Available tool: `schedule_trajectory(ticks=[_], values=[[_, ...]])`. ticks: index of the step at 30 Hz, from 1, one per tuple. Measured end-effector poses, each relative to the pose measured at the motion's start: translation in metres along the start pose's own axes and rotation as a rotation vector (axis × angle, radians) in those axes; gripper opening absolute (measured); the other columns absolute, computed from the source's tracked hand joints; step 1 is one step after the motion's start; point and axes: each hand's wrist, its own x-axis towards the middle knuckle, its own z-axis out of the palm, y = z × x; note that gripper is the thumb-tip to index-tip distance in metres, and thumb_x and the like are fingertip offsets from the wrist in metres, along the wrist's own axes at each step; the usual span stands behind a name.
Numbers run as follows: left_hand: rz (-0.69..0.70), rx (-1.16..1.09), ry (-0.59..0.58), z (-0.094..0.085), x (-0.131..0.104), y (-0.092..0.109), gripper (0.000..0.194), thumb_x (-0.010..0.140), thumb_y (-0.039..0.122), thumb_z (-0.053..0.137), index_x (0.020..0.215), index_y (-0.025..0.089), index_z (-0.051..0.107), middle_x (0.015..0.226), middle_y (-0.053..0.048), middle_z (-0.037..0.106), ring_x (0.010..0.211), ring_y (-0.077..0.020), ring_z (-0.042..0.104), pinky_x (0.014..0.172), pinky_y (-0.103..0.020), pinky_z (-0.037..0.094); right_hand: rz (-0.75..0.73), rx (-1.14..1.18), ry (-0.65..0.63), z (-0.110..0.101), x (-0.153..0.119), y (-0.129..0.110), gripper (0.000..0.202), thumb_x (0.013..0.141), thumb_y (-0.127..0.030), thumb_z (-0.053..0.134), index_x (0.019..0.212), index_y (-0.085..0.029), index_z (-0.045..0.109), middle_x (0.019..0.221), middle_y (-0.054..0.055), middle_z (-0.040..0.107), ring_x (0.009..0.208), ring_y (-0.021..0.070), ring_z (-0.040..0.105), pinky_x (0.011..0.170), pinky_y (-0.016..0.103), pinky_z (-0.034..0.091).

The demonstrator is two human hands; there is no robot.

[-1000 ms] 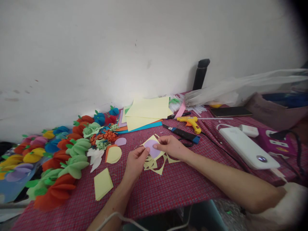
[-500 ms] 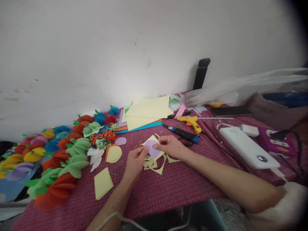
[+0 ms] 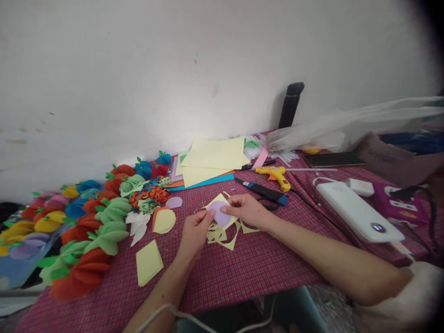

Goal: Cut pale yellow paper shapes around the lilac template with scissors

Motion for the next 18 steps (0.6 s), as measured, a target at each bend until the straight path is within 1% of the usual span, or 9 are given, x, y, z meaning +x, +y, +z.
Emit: schedule_trajectory(ticks=[3, 7, 9, 13, 16, 18], values=[[-0.012, 0.002, -0.003, -0.0003, 0.0005, -0.0013, 0.027, 0.068, 0.039, 0.060, 0.066, 0.013, 0.065, 0.053, 0.001, 0.058, 0.051, -0.0107, 0.049, 0.050, -0.021, 0.039, 0.003, -0.009, 0.008, -0.0001, -0.0001, -0.0012, 0.025, 0.071, -0.036, 0.059, 0.066, -0.012, 0.058, 0.057, -0.002, 0.053, 0.051, 0.0082, 0.045, 0.050, 0.021, 0.036], [-0.005, 0.032, 0.017, -0.0008, 0.0006, -0.0007, 0.030, 0.068, 0.040, 0.060, 0.055, 0.012, 0.059, 0.051, 0.001, 0.055, 0.048, -0.0093, 0.046, 0.048, -0.020, 0.037, -0.001, -0.025, 0.018, -0.0005, 0.0005, 0.0001, 0.026, 0.071, -0.037, 0.060, 0.065, -0.012, 0.059, 0.056, -0.003, 0.053, 0.050, 0.0078, 0.044, 0.049, 0.020, 0.035], [-0.004, 0.024, 0.023, -0.0006, 0.0005, 0.0001, 0.031, 0.068, 0.039, 0.060, 0.053, 0.013, 0.058, 0.050, 0.002, 0.054, 0.049, -0.0087, 0.046, 0.048, -0.019, 0.037, 0.004, -0.001, 0.017, -0.0003, 0.0007, 0.0017, 0.027, 0.070, -0.038, 0.060, 0.066, -0.012, 0.059, 0.057, -0.002, 0.054, 0.051, 0.0079, 0.045, 0.049, 0.020, 0.035], [0.006, -0.010, 0.042, 0.0007, 0.0000, -0.0004, 0.030, 0.069, 0.037, 0.060, 0.052, 0.013, 0.056, 0.049, 0.004, 0.051, 0.048, -0.0068, 0.043, 0.048, -0.018, 0.035, 0.047, 0.082, 0.001, 0.0009, 0.0000, 0.0034, 0.029, 0.068, -0.040, 0.062, 0.069, -0.012, 0.059, 0.059, -0.002, 0.056, 0.052, 0.0086, 0.048, 0.049, 0.020, 0.036], [-0.003, -0.017, 0.020, 0.0019, -0.0012, -0.0022, 0.029, 0.070, 0.037, 0.059, 0.054, 0.012, 0.057, 0.050, 0.003, 0.052, 0.048, -0.0068, 0.043, 0.048, -0.018, 0.034, 0.063, 0.103, -0.012, 0.0013, -0.0005, 0.0017, 0.028, 0.068, -0.040, 0.062, 0.068, -0.011, 0.060, 0.058, -0.002, 0.057, 0.050, 0.0083, 0.047, 0.047, 0.020, 0.034], [-0.015, -0.032, -0.005, 0.0025, -0.0019, -0.0025, 0.026, 0.069, 0.037, 0.060, 0.060, 0.012, 0.061, 0.053, 0.002, 0.055, 0.049, -0.0079, 0.045, 0.049, -0.019, 0.036, 0.058, 0.090, -0.006, 0.0010, -0.0006, -0.0005, 0.028, 0.068, -0.039, 0.062, 0.065, -0.012, 0.059, 0.056, -0.002, 0.055, 0.048, 0.0077, 0.046, 0.046, 0.020, 0.033]])
